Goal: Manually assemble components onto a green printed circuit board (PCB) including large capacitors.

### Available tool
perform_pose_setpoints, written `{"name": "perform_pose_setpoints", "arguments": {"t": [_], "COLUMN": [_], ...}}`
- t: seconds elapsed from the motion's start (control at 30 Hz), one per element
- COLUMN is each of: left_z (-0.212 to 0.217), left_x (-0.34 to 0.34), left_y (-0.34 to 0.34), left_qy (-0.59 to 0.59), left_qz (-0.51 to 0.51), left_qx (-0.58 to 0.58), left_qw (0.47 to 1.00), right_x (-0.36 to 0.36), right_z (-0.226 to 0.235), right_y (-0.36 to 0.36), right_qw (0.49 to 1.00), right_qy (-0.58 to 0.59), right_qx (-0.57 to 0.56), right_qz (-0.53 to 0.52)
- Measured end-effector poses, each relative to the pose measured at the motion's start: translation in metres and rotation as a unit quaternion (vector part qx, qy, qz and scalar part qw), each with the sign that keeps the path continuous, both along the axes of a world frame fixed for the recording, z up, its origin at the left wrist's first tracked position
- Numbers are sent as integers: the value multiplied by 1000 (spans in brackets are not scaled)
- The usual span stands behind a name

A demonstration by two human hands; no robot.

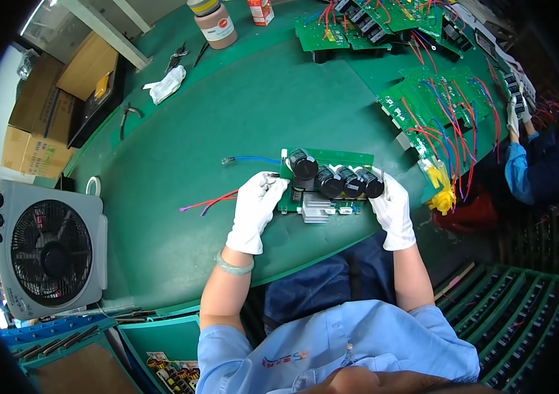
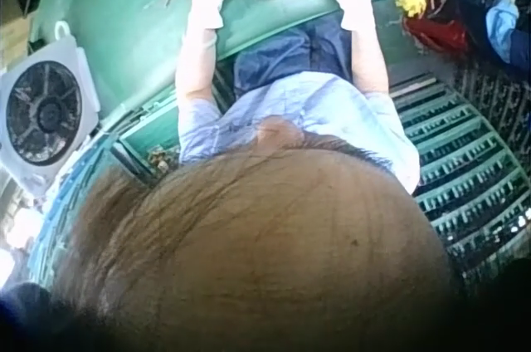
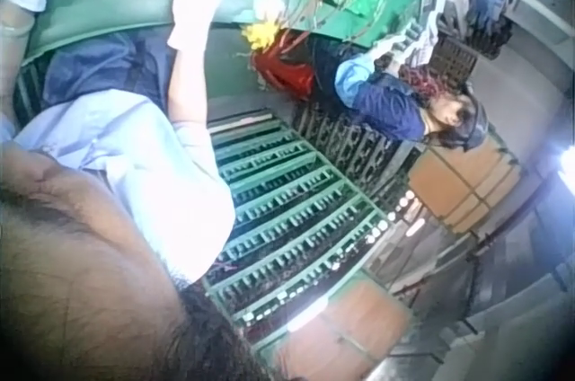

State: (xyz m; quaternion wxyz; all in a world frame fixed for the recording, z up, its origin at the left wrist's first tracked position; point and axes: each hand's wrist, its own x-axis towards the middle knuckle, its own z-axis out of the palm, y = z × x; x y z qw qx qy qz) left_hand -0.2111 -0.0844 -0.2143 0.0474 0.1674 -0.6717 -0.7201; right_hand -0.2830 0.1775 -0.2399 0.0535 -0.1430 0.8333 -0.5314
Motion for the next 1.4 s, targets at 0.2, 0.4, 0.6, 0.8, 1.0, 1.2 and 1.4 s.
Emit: {"name": "perform_pose_setpoints", "arguments": {"t": [0.2, 0.4, 0.6, 0.8, 1.0, 1.2, 1.4], "left_z": [9, 6, 3, 9, 10, 6, 5], "left_x": [-9, -7, -8, -6, -6, -8, -8], "left_y": [13, 3, 3, 3, 3, 5, 3], "left_qy": [8, -5, 19, 18, 18, 37, 25], "left_qz": [68, 47, 33, 23, 24, 33, 28], "left_qx": [65, 53, 29, 36, 21, 17, -18], "left_qw": [996, 997, 999, 999, 999, 999, 999], "right_x": [3, -10, -19, -27, -26, -23, -23], "right_z": [10, 40, 67, 68, 65, 62, 48], "right_y": [4, 14, -15, -31, -30, -34, -37], "right_qw": [985, 984, 967, 897, 891, 891, 894], "right_qy": [165, -53, 197, 356, 363, 381, 404], "right_qx": [20, 97, 21, 148, 170, 166, 132], "right_qz": [52, 141, 157, 217, 215, 182, 141]}}
